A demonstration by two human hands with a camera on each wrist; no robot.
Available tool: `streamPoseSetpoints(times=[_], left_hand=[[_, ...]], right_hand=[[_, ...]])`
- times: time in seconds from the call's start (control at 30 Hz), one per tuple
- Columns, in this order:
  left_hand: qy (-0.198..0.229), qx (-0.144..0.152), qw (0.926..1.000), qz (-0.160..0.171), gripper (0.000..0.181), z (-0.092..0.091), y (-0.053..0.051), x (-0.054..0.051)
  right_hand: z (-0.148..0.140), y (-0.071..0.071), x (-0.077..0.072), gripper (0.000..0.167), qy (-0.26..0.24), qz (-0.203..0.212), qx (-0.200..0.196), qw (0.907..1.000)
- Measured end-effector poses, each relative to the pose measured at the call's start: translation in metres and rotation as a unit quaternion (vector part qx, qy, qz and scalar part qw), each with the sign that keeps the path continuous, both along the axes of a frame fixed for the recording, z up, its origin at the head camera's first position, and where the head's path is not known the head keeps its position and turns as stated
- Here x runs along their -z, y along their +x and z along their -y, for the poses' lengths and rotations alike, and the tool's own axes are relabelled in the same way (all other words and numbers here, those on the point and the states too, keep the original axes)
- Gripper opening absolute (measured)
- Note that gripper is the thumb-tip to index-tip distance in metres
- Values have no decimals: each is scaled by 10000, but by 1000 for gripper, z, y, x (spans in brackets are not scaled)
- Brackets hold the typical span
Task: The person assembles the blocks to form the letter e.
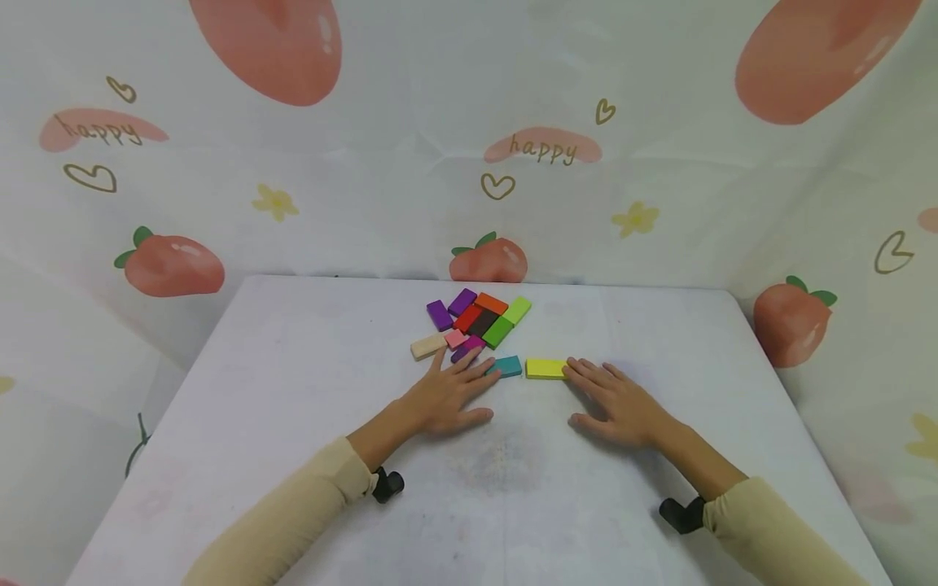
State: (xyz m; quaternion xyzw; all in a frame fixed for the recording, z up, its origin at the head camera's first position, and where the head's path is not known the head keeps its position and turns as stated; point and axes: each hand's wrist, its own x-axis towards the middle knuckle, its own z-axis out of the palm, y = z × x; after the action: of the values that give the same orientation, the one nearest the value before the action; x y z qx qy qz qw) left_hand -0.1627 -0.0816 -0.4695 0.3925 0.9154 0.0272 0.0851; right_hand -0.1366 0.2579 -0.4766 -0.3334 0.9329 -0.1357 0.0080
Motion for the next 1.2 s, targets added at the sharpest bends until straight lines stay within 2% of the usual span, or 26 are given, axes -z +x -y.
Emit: streamPoseSetpoints(times=[0.2, 0.5, 0.83, 1.2], left_hand=[[21, 174, 9998, 56, 72, 4, 5, -1], [183, 483, 9986, 100, 71, 9, 16, 0], [215, 647, 9973, 262, 71, 9, 31, -1], [315, 900, 9953, 140, 71, 8, 43, 2]], right_hand=[[-4, 13, 0, 76, 32, -217, -160, 9996], [-8, 32, 1, 80, 172, -380, -183, 9990], [-10, 50, 5, 81, 138, -738, -318, 9967], [-9, 63, 6, 79, 22, -846, -393, 9956]])
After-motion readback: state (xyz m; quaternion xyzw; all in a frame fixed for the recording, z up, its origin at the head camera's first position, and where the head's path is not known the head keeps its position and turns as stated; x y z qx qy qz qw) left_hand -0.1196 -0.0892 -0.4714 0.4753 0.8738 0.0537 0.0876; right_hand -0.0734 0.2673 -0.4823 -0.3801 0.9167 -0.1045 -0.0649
